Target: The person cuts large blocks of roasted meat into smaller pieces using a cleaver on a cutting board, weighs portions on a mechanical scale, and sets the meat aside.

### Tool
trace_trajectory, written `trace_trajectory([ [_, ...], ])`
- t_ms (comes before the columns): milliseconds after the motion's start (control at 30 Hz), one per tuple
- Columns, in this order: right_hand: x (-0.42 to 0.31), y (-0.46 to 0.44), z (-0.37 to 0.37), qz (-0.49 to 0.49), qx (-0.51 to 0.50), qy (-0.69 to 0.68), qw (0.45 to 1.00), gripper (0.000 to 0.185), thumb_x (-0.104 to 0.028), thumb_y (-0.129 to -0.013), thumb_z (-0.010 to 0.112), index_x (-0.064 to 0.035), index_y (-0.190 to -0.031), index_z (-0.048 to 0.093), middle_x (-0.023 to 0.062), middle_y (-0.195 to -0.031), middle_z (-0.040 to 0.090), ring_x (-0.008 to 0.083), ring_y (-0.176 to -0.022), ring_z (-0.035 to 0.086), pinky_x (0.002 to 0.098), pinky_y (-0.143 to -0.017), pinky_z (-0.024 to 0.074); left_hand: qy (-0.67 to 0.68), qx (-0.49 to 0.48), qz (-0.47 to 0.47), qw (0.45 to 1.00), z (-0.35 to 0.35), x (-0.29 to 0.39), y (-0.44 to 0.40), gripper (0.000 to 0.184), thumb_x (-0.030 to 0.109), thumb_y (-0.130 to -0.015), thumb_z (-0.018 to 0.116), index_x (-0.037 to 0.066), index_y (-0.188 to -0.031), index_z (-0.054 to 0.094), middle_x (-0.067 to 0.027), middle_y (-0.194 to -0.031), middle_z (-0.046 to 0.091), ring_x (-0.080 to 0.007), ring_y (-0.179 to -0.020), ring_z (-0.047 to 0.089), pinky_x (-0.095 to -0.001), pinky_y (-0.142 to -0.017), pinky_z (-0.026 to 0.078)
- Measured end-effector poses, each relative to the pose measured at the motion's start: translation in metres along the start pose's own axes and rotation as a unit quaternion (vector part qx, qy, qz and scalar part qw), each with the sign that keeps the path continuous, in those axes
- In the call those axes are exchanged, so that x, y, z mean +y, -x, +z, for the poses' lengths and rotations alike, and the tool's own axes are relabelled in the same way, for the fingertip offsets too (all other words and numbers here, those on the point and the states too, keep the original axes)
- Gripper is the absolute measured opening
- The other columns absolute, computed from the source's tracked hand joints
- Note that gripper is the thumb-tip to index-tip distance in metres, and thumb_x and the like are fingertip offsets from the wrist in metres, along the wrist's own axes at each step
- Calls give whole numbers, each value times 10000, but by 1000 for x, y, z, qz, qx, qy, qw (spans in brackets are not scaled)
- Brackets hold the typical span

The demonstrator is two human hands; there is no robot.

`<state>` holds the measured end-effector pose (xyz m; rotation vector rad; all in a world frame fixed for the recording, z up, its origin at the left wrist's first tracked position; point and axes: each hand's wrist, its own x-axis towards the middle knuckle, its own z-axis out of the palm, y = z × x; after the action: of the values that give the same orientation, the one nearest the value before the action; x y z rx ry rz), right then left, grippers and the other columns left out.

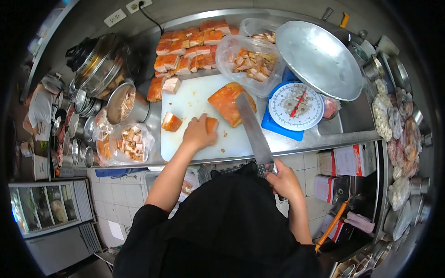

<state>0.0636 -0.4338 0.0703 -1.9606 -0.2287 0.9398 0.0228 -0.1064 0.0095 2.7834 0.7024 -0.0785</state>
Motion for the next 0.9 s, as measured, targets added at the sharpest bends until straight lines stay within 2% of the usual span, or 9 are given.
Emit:
trace_trajectory([
  [67,1,5,-4,-3,2,0,1000,259,-88,-914,654,-34,-1160,593,-9,-586,524,108,-414,506,286,-402,395,292,-75,-19,953,7,-34,-26,751,309,-836,710,-6,-1469,457,-251,-1250,650,-308,-1134,658,-363,-958,513],
  [133,2,6,-12,-14,7,2,1000,269,-100,-909,664,-40,-1164,603,-8,-589,533,109,-420,516,285,-409,405,543,-173,-69,819,-17,-40,-32,665,205,-855,696,1,-1449,477,-138,-1263,644,-196,-1117,644,-324,-942,519],
  [267,10,4,-31,-8,4,33,999,350,-190,-907,678,-67,-1229,620,55,-625,612,146,-466,582,325,-469,465,630,-103,66,767,-99,19,-49,633,160,-886,709,19,-1458,479,-93,-1278,624,-161,-1167,596,-289,-988,466],
  [467,3,-11,-62,-68,-51,115,990,373,-217,-912,628,-75,-1252,572,144,-714,670,231,-519,630,386,-537,500,432,-30,323,841,-251,218,-95,707,241,-831,752,44,-1464,509,-131,-1288,637,-206,-1146,623,-336,-998,487],
  [533,14,-20,-67,-89,-38,115,989,360,-238,-921,667,-95,-1245,602,76,-667,634,171,-492,597,336,-495,481,342,-20,397,852,-247,271,-125,703,272,-818,754,32,-1439,530,-147,-1225,672,-215,-1069,647,-330,-943,509],
  [667,23,-24,-81,-146,-40,158,976,424,-289,-931,662,-100,-1297,561,123,-704,669,229,-514,631,374,-537,507,14,16,318,948,-187,326,-171,829,588,-748,713,87,-1400,607,-232,-1298,653,-360,-1210,637,-422,-1027,504],
  [767,30,-21,-92,-175,-42,172,969,440,-306,-935,665,-102,-1308,555,129,-704,679,228,-538,654,374,-547,514,-12,-23,287,958,-179,329,-167,843,594,-742,716,98,-1413,604,-233,-1336,629,-349,-1244,618,-419,-1023,503],
  [833,22,-14,-101,-107,-64,162,979,405,-287,-909,647,-91,-1253,562,274,-985,697,469,-946,661,519,-809,512,13,2,281,960,-176,324,-166,717,452,-781,716,62,-1375,620,-226,-1289,671,-361,-1173,653,-401,-1014,499],
  [900,26,-16,-106,-109,-71,163,978,396,-285,-906,647,-96,-1244,565,272,-988,697,469,-950,660,522,-809,510,19,-15,277,961,-177,321,-165,731,458,-786,716,58,-1389,609,-225,-1294,669,-359,-1175,654,-398,-1014,499],
])
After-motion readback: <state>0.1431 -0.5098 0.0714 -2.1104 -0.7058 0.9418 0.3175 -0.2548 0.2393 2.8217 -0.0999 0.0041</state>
